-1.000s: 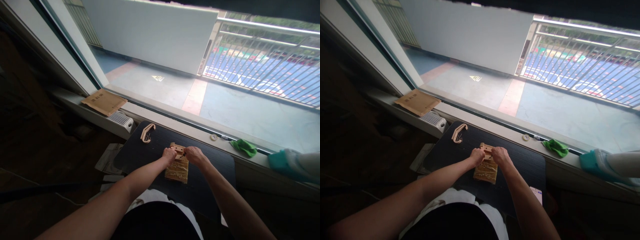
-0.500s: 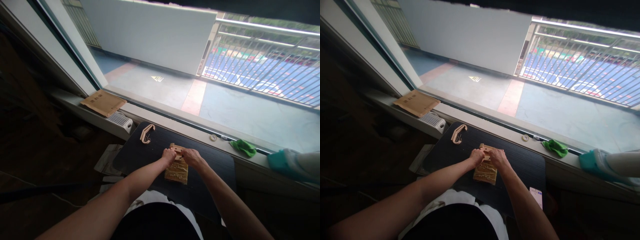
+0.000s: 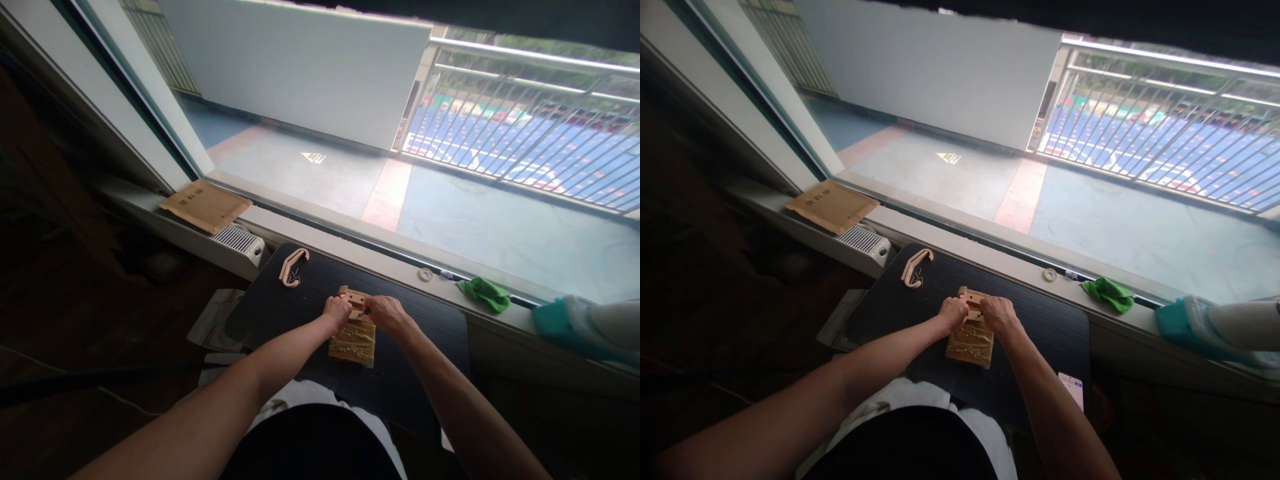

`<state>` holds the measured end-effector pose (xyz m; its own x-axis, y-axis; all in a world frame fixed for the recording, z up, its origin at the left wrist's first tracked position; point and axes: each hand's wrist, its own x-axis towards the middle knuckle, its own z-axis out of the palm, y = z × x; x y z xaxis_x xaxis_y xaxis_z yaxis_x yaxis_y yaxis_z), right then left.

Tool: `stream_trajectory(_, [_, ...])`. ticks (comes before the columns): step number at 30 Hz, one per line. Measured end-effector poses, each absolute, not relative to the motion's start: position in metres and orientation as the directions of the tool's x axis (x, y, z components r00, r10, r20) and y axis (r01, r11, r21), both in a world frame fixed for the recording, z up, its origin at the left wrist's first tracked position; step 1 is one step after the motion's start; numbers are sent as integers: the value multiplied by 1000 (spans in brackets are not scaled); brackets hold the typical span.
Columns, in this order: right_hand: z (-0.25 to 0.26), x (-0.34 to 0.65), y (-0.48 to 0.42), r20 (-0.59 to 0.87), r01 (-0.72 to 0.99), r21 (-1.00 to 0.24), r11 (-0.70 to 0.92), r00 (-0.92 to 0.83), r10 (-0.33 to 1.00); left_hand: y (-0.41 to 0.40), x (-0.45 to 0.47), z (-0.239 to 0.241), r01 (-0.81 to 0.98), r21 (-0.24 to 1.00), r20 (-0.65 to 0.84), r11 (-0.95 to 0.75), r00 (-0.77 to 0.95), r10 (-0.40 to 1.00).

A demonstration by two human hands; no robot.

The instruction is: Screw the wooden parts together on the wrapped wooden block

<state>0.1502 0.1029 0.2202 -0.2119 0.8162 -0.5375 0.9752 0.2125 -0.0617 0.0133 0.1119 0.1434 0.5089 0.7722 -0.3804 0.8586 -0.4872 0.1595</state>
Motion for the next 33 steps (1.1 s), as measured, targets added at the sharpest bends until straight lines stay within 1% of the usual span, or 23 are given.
stream_trajectory(7, [220, 153, 102, -542, 986, -25, 167, -154, 826, 113, 13, 144, 856, 170, -378, -488, 514, 770])
stream_trajectory(14, [222, 148, 104, -529, 974, -68, 215, -218, 820, 112, 12, 141, 861, 177, -370, -477, 508, 778])
stream_trajectory(23, [218, 140, 103, -515, 990, -40, 136, -137, 846, 111, 11, 140, 873, 170, -354, -458, 488, 798])
stream_trajectory(29, [221, 143, 105, -528, 981, -71, 181, -191, 828, 111, 11, 138, 867, 169, -349, -469, 498, 794])
stream_trajectory(33, [217, 147, 104, -525, 987, -59, 150, -159, 836, 112, 12, 137, 869, 167, -362, -466, 494, 791])
